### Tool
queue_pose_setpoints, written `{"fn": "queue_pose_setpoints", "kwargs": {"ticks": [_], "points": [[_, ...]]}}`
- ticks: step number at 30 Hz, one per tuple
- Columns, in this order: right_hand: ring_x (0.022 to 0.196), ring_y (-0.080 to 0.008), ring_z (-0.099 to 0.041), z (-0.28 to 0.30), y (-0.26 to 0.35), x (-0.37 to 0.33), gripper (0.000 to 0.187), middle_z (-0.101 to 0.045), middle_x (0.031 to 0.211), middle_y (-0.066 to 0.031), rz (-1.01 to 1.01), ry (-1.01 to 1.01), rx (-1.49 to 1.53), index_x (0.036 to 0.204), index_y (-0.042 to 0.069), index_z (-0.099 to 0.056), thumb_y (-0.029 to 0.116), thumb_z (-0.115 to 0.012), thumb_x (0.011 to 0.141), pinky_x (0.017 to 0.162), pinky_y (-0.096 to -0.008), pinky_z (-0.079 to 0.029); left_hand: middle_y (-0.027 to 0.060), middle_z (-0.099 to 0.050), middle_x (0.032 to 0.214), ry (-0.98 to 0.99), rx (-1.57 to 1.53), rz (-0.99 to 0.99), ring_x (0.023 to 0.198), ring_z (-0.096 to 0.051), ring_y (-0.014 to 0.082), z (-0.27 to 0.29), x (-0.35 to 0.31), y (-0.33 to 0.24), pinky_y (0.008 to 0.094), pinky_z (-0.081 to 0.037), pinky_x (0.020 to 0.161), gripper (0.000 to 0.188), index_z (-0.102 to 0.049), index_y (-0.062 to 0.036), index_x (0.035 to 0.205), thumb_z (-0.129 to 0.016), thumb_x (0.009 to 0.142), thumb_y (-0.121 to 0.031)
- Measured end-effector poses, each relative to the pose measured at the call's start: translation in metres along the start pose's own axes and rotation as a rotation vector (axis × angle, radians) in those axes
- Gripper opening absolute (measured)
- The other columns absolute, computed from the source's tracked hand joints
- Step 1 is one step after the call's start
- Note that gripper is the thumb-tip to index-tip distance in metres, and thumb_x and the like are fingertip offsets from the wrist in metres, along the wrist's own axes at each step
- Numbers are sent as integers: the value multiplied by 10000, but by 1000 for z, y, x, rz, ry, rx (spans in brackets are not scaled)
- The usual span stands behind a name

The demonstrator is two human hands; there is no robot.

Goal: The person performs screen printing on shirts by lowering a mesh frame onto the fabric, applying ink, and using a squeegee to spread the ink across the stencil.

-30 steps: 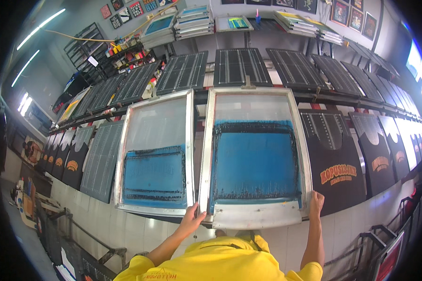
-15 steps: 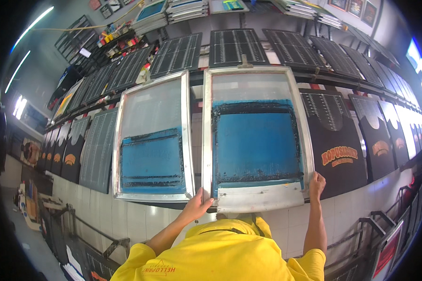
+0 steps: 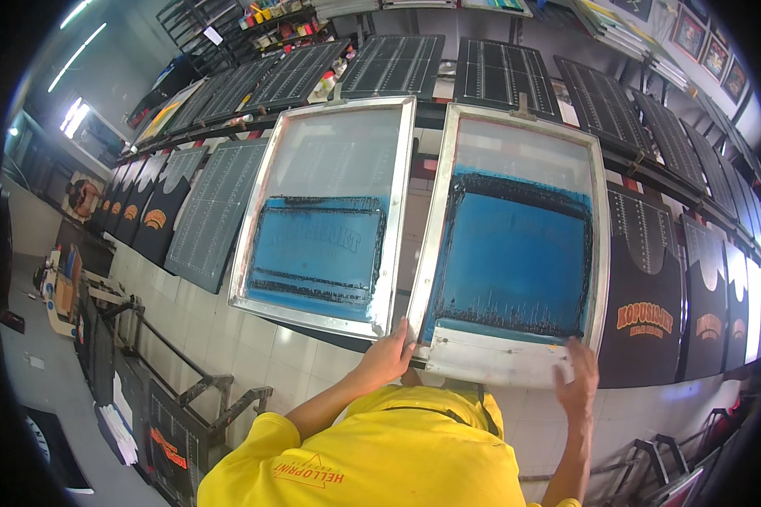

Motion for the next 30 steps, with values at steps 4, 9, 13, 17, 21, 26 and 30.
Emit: {"fn": "queue_pose_setpoints", "kwargs": {"ticks": [4, 9, 13, 17, 21, 26, 30], "points": [[1199, -306, -490, -22, 64, -10, 550, -553, 1286, -96, 181, 334, -151, 1201, 81, -582, 122, -734, 675, 980, -427, -420, 291, -631, 871, 6, 70, 7, 734, -632, 418, -2, 5, 0, 479, -513, 666, 545, -320, 138, 1348, -464, 929, -180], [1138, -272, -520, -52, 50, -12, 595, -581, 1232, -60, 278, 429, -262, 1215, 104, -557, 126, -716, 642, 946, -418, -441, 250, -640, 732, 51, 140, 31, 661, -640, 397, 4, 10, 4, 484, -513, 594, 518, -362, 107, 1347, -488, 903, -128], [1045, -263, -552, -32, 55, 14, 528, -618, 1116, -65, 235, 371, -178, 1151, 91, -570, 62, -642, 629, 898, -412, -459, 241, -644, 698, 64, 244, -31, 628, -648, 389, -2, 12, 0, 471, -523, 576, 579, -348, 133, 1346, -529, 832, -62], [954, -265, -551, -36, 59, 34, 435, -609, 1019, -59, 212, 272, -258, 1061, 81, -585, 92, -657, 631, 840, -405, -457, 229, -643, 695, 60, 287, 20, 632, -646, 389, -8, 15, 3, 474, -520, 578, 643, -326, 121, 1363, -561, 790, -51], [937, -230, -545, -49, 52, 8, 442, -613, 1044, -39, 307, 162, -361, 1037, 94, -588, 120, -683, 606, 798, -372, -447, 232, -646, 709, 33, 334, -28, 603, -646, 374, -12, 11, 1, 457, -523, 549, 707, -261, 156, 1381, -545, 756, -13], [913, -216, -546, -44, 57, -4, 430, -616, 1053, -32, 319, 163, -329, 1036, 95, -596, 124, -675, 614, 768, -356, -442, 227, -635, 719, -73, 244, -24, 641, -630, 395, -8, 5, 5, 482, -497, 582, 692, -300, 119, 1379, -536, 738, 13], [916, -212, -548, -40, 52, 7, 431, -617, 1060, -34, 346, 134, -335, 1032, 95, -599, 129, -679, 610, 765, -357, -443, 228, -636, 724, -68, 267, 33, 639, -632, 389, -7, 5, 6, 463, -501, 574, 655, -320, 100, 1382, -526, 767, 3]]}}
Point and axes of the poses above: each hand's wrist, its own x-axis towards the middle knuckle, its own z-axis out of the back of the hand, y = z × x, the point moved 8 cm from there along x, towards the middle knuckle
